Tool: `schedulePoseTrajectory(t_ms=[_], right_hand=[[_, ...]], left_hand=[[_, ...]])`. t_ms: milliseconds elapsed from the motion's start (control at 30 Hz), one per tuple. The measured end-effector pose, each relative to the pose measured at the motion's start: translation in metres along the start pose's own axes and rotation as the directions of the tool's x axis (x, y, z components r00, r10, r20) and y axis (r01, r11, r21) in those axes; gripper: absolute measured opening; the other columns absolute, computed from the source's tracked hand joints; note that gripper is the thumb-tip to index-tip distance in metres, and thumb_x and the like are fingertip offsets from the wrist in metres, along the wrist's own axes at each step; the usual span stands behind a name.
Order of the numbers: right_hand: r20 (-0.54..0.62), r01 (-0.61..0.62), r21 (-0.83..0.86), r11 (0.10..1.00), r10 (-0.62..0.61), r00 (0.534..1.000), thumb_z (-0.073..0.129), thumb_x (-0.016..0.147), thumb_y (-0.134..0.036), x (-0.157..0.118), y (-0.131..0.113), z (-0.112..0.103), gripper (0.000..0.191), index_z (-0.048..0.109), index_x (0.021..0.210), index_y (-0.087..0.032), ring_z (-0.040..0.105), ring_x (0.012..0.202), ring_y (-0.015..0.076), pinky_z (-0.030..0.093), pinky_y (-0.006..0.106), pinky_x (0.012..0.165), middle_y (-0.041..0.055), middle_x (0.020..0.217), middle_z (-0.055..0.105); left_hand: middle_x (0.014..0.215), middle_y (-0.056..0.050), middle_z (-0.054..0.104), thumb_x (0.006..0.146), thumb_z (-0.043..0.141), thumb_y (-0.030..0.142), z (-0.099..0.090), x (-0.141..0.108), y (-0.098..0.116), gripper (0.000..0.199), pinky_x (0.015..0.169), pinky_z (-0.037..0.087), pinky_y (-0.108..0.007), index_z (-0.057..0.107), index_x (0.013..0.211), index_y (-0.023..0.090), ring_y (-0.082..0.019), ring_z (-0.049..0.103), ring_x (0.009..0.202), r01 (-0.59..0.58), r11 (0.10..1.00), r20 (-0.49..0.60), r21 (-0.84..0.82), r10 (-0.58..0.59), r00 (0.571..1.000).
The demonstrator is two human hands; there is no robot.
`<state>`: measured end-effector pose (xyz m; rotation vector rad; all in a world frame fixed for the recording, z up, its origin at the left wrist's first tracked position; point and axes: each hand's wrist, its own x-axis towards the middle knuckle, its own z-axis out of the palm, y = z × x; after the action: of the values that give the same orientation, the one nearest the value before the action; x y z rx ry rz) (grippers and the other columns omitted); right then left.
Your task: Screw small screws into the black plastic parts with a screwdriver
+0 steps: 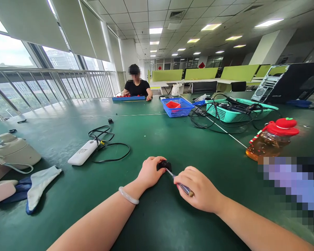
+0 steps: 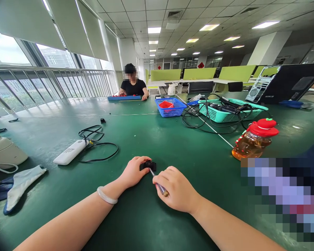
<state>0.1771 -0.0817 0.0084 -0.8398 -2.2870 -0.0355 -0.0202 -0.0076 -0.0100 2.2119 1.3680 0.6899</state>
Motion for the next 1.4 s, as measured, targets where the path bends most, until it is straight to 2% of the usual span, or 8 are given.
schedulePoseTrajectory(t_ms=[167,333,467,767,1067,1400], right_hand=[[-0.003,0.006,-0.033,0.999,-0.006,1.0,0.049,0.087,-0.011,0.0,-0.002,0.0,0.014,0.057,0.091,-0.021,0.053,0.064,0.0145,0.042,0.035,0.077,0.0,0.074,0.064],[-0.053,-0.055,-0.002,0.999,0.054,0.997,0.049,0.09,-0.014,0.001,-0.002,-0.005,0.011,0.056,0.091,-0.022,0.055,0.063,0.0132,0.042,0.036,0.082,-0.0012,0.073,0.065],[-0.036,-0.077,0.021,0.997,0.078,0.996,0.048,0.09,-0.013,0.001,-0.003,-0.008,0.011,0.055,0.091,-0.022,0.054,0.062,0.0122,0.041,0.036,0.084,-0.0021,0.073,0.065],[-0.049,-0.062,0.021,0.998,0.063,0.997,0.049,0.09,-0.012,0.0,-0.002,-0.008,0.013,0.058,0.093,-0.022,0.054,0.063,0.0118,0.04,0.037,0.086,-0.0025,0.073,0.065],[0.036,-0.007,-0.059,0.998,0.01,0.999,0.048,0.089,-0.013,0.0,-0.01,-0.005,0.015,0.06,0.091,-0.022,0.05,0.064,0.0125,0.035,0.04,0.093,-0.0019,0.072,0.061],[-0.029,-0.029,-0.117,0.993,0.025,0.999,0.051,0.089,-0.014,-0.002,-0.011,-0.004,0.015,0.063,0.088,-0.022,0.049,0.063,0.0113,0.028,0.044,0.102,-0.0043,0.064,0.058]], left_hand=[[0.111,-0.002,0.068,0.078,0.065,0.022,-0.001,-0.001,0.001,0.037,0.102,0.043,-0.039,0.064,0.113,0.029,-0.024,0.056,0.113,0.016,1.0,0.014,-0.013,-0.016,1.0],[0.111,-0.003,0.068,0.077,0.066,0.023,-0.003,-0.002,0.003,0.039,0.102,0.043,-0.038,0.064,0.115,0.028,-0.023,0.055,0.114,0.021,0.999,0.024,-0.035,-0.02,1.0],[0.111,-0.002,0.069,0.077,0.066,0.023,-0.004,-0.002,0.004,0.038,0.102,0.043,-0.038,0.064,0.115,0.028,-0.023,0.055,0.114,0.013,1.0,0.034,-0.019,-0.013,0.999],[0.113,-0.002,0.069,0.078,0.066,0.024,-0.005,-0.002,0.004,0.038,0.102,0.043,-0.038,0.064,0.116,0.028,-0.023,0.056,0.113,0.008,1.0,0.035,-0.003,-0.008,0.999],[0.114,-0.002,0.068,0.078,0.065,0.022,-0.006,-0.003,0.006,0.038,0.103,0.041,-0.039,0.064,0.115,0.028,-0.023,0.055,0.115,0.019,1.0,0.036,0.014,-0.019,0.999],[0.114,-0.003,0.067,0.08,0.063,0.025,-0.001,-0.004,0.005,0.038,0.104,0.041,-0.04,0.063,0.118,0.029,-0.024,0.053,0.116,0.01,0.999,0.026,0.039,-0.011,1.0]])
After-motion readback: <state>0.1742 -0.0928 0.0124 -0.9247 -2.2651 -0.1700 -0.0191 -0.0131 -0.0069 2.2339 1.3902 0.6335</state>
